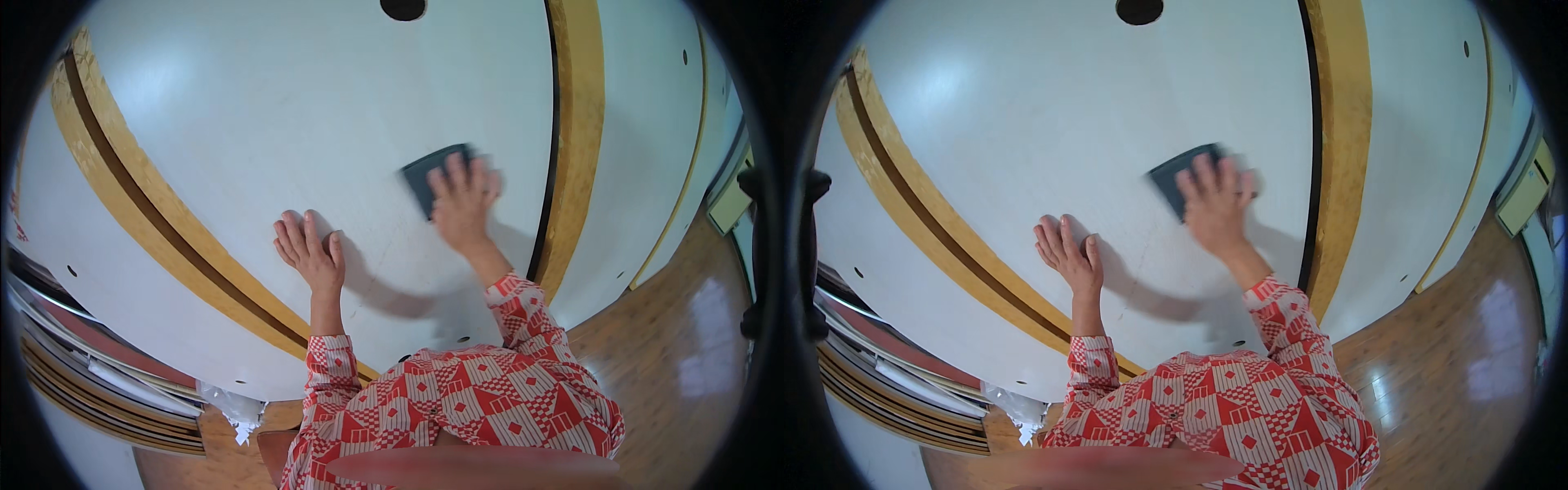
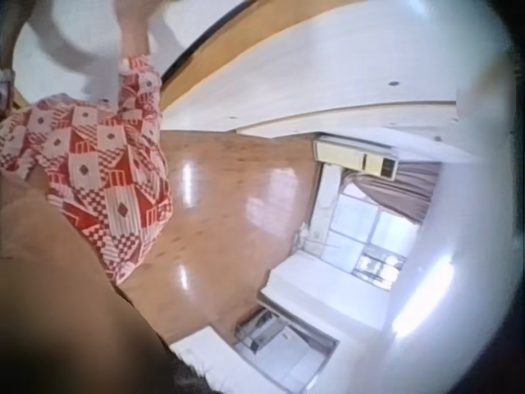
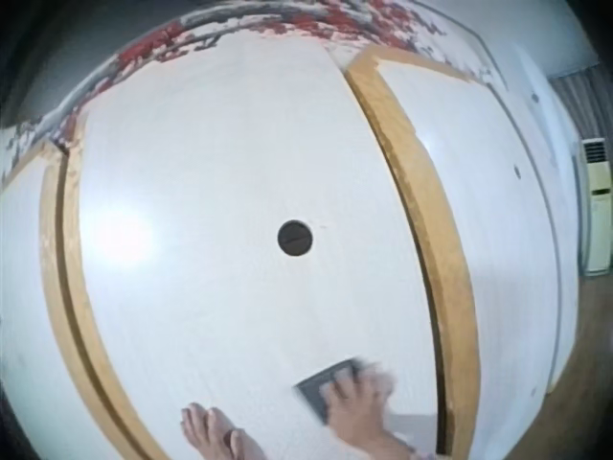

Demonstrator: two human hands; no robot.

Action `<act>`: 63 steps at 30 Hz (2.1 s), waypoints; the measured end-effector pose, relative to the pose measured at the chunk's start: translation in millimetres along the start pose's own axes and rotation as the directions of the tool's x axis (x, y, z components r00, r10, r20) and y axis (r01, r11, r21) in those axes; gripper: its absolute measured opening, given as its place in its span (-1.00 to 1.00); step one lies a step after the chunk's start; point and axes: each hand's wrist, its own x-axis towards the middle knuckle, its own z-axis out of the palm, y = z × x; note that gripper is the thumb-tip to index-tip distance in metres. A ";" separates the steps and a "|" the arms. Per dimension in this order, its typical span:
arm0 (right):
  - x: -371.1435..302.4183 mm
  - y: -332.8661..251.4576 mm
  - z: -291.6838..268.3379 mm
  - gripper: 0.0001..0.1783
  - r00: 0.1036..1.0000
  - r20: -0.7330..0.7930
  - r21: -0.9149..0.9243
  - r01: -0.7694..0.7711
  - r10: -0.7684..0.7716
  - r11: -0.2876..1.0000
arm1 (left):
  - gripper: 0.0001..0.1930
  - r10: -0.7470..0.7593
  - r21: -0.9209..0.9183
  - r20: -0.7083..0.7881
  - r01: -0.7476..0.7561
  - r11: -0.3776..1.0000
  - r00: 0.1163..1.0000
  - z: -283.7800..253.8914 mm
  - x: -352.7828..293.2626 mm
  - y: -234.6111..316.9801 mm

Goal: The person sands a large white wooden board with a dark sanding block. They move the block across the surface and along the edges, occasionally adjusting their grip and position to reach different areas.

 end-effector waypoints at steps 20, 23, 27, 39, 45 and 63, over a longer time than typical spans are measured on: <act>36.6 -80.9 -4.1 -0.28 0.937 0.003 0.245 0.338 -0.349 0.909 | -0.32 0.100 -0.292 -0.095 -0.124 0.949 0.990 5.3 26.0 41.9; 24.9 -64.1 -1.9 -0.28 0.926 0.003 0.167 0.373 -0.378 0.913 | -0.32 0.151 -0.248 -0.090 -0.169 0.954 0.984 3.9 30.9 42.7; 27.8 25.0 -0.7 -0.27 0.979 -0.197 0.172 0.078 -0.044 0.982 | -0.40 0.240 -0.064 -0.069 -0.244 0.968 0.968 -2.4 40.1 48.5; -26.2 30.2 46.3 -0.23 0.960 -0.168 0.262 -0.177 0.226 0.949 | -0.50 0.284 0.022 0.038 -0.285 0.958 0.958 7.6 33.0 66.4; -40.7 -41.9 28.4 -0.34 0.988 -0.068 0.276 0.150 -0.137 0.949 | -0.51 0.277 0.040 0.072 -0.280 0.959 0.958 2.4 26.5 57.6; -83.7 41.5 18.0 -0.36 0.941 -0.128 0.249 -0.274 0.312 0.929 | -0.47 0.379 0.035 0.054 -0.381 0.924 0.924 10.1 -8.3 45.1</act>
